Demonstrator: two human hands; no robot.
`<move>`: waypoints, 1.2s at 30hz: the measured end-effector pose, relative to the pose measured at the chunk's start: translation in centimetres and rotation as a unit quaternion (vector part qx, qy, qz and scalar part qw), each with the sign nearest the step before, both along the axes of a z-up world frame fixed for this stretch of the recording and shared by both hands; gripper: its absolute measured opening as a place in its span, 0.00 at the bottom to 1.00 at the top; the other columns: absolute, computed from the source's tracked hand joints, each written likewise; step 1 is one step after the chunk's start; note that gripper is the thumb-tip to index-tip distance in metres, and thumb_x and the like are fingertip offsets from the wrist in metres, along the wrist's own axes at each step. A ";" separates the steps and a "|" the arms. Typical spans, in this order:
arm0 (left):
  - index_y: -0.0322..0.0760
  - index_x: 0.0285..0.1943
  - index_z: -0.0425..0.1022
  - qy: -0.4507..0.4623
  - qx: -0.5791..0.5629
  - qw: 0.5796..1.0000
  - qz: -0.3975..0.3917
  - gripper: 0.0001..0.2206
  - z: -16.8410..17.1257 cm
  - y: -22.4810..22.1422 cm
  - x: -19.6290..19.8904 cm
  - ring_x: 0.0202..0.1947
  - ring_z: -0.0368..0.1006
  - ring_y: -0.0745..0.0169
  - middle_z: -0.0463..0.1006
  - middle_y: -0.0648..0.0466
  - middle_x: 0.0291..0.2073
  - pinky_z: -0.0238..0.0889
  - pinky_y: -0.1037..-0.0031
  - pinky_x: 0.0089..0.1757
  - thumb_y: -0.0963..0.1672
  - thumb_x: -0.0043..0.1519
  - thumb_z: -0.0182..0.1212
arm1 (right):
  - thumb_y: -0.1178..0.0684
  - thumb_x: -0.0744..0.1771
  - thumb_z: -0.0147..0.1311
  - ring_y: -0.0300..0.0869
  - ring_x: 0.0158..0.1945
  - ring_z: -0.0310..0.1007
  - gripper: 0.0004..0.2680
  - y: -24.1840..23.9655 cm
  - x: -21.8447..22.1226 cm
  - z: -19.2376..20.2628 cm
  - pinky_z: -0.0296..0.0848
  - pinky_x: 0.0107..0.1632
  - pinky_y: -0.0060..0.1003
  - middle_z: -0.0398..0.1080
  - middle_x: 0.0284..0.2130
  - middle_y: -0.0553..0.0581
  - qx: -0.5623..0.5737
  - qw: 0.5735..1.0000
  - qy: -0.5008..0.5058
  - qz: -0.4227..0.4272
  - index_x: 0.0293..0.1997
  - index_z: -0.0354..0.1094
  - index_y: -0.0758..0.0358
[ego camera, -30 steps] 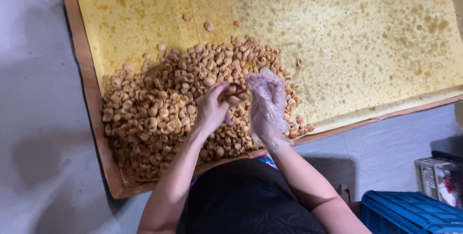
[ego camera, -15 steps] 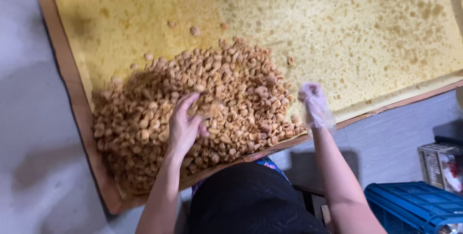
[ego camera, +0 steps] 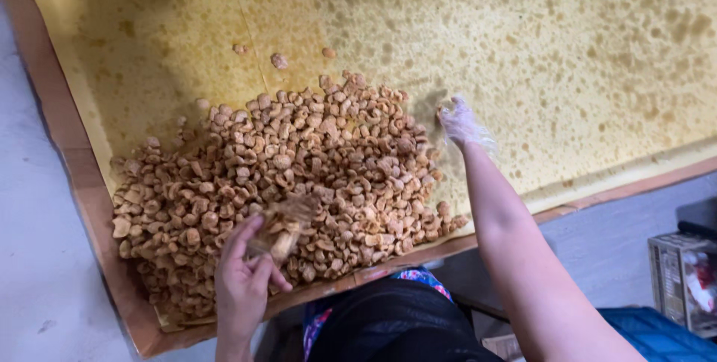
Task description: The person scoops small snack pieces from a large yellow tray into clear plastic bags, weighs each bag on a digital scale, and places the filled bags into a blue basket. The process repeats continuously with the person handling the snacks by hand and using the scale to measure portions.
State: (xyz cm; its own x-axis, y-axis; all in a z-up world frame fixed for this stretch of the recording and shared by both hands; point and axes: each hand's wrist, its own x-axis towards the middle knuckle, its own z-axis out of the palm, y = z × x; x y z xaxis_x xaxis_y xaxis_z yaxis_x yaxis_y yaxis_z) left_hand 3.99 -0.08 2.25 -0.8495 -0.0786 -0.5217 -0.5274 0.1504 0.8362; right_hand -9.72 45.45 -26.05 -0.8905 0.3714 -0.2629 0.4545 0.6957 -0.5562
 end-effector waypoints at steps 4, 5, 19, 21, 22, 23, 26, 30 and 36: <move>0.30 0.69 0.61 -0.033 0.010 0.999 0.024 0.28 -1.0 0.2 0.1 0.17 0.72 0.66 0.61 0.49 0.69 0.74 0.74 0.21 0.31 0.55 0.48 | 0.43 0.69 0.52 0.54 0.52 0.73 0.18 -3.5 -4.2 1.3 0.74 0.53 0.46 0.70 0.53 0.67 -0.034 0.996 -0.084 0.003 0.64 0.63 0.58; 0.30 0.69 0.61 -0.036 0.003 0.999 0.025 0.28 -1.1 0.3 -0.1 0.17 0.72 0.66 0.61 0.49 0.69 0.75 0.73 0.22 0.31 0.56 0.48 | 0.42 0.70 0.50 0.54 0.52 0.72 0.17 -4.9 -5.3 1.7 0.74 0.53 0.47 0.69 0.55 0.66 -0.063 0.990 -0.128 0.011 0.64 0.63 0.56; 0.32 0.73 0.58 -0.013 0.007 0.999 -0.038 0.31 4.4 2.3 -0.1 0.19 0.73 0.68 0.56 0.50 0.71 0.76 0.75 0.23 0.32 0.56 0.48 | 0.47 0.71 0.49 0.46 0.40 0.72 0.11 -17.7 2.3 7.1 0.76 0.43 0.41 0.73 0.42 0.60 -0.062 0.886 -0.180 0.423 0.57 0.68 0.57; 0.33 0.74 0.58 0.012 -0.012 0.997 -0.078 0.32 6.9 2.6 -0.1 0.18 0.74 0.68 0.57 0.49 0.72 0.76 0.75 0.22 0.32 0.56 0.49 | 0.47 0.72 0.49 0.44 0.36 0.73 0.10 -17.6 3.7 10.5 0.78 0.39 0.38 0.75 0.37 0.60 -0.089 0.904 -0.136 0.396 0.56 0.69 0.58; 0.33 0.74 0.58 0.025 -0.022 0.995 -0.097 0.32 7.5 2.7 -0.2 0.18 0.75 0.68 0.58 0.49 0.73 0.76 0.76 0.22 0.32 0.55 0.49 | 0.47 0.72 0.49 0.43 0.33 0.74 0.10 -17.4 4.2 12.5 0.79 0.37 0.37 0.76 0.35 0.60 -0.111 0.913 -0.111 0.377 0.56 0.69 0.58; 0.33 0.73 0.60 0.013 -0.014 0.995 -0.097 0.29 6.8 3.1 -1.0 0.18 0.75 0.66 0.60 0.49 0.70 0.75 0.76 0.20 0.34 0.58 0.52 | 0.46 0.72 0.48 0.42 0.34 0.75 0.11 -17.4 4.6 14.5 0.79 0.40 0.36 0.76 0.36 0.58 -0.144 0.918 -0.084 0.359 0.58 0.70 0.54; 0.38 0.76 0.58 -0.033 -0.064 0.988 -0.136 0.26 1.6 3.6 -4.1 0.23 0.77 0.67 0.73 0.40 0.59 0.74 0.81 0.24 0.36 0.65 0.50 | 0.46 0.66 0.56 0.43 0.46 0.73 0.16 -17.1 6.0 20.7 0.77 0.49 0.39 0.75 0.49 0.58 -0.297 0.928 -0.118 0.192 0.61 0.68 0.55; 0.35 0.73 0.60 0.059 -0.058 0.983 -0.166 0.28 -4.7 2.2 -3.2 0.23 0.78 0.65 0.57 0.43 0.70 0.77 0.80 0.22 0.32 0.61 0.51 | 0.47 0.68 0.59 0.44 0.62 0.67 0.17 -19.3 7.7 26.5 0.69 0.60 0.40 0.67 0.61 0.60 -0.304 0.891 0.115 0.316 0.62 0.68 0.61; 0.35 0.70 0.65 0.047 0.045 0.992 -0.107 0.27 -3.3 0.0 -3.3 0.25 0.78 0.66 0.62 0.43 0.68 0.78 0.79 0.22 0.31 0.59 0.51 | 0.50 0.67 0.62 0.38 0.57 0.67 0.15 -22.1 10.1 28.9 0.70 0.59 0.34 0.69 0.57 0.50 -0.501 0.847 0.147 0.100 0.60 0.68 0.55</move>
State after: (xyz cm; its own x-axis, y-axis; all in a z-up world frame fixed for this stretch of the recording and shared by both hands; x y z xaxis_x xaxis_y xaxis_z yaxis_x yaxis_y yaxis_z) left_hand 0.67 -0.10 -1.05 -0.8867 0.1531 -0.4362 -0.4105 0.1730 0.8953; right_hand 0.38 23.38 2.90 -0.9909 -0.0724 -0.1131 0.1227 -0.1466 -0.9815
